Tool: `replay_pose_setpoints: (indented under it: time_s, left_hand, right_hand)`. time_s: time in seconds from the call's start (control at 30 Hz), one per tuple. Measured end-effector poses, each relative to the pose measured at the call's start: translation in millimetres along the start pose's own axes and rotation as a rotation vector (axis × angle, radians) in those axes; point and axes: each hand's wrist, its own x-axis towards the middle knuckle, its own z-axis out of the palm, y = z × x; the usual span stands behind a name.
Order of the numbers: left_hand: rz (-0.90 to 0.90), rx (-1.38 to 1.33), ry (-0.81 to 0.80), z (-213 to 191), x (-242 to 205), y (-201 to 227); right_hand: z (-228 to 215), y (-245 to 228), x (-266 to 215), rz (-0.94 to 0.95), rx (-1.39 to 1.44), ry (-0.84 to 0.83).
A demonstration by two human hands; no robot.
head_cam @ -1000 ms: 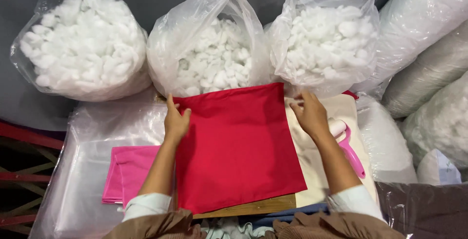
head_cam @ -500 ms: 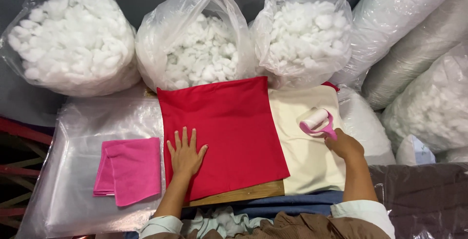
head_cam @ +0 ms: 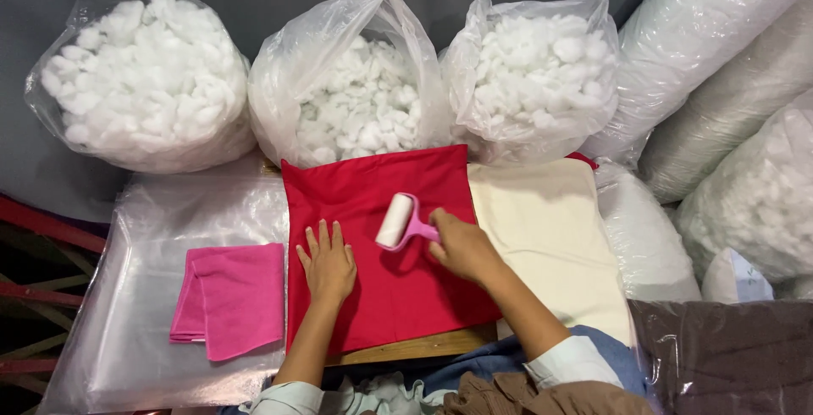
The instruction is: Using a lint roller to remove debris and lint from various colored fabric pieces on a work surface.
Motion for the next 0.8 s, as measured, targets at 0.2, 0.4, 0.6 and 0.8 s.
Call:
replay_pose_setpoints:
  time_s: [0.2,0.4,0.6,0.8]
  left_hand:
    - [0.109,0.162,-0.016,4,2,-15]
    - [0.092,0.244,0.022,17,13,-41]
    - [0.092,0.076,-0.032,14,-32,24]
    - [0.084,0.155,-0.019,16,-42,-29]
  right_hand:
    - [3,3,10,-0.189,-0.105,-0.025]
    - [-78,73,-43,0.149,-0.228,0.007]
    - [3,8,-22,-0.177,-0.065,-0.009]
    - [-49,84,-56,0.035,-0.173,0.024]
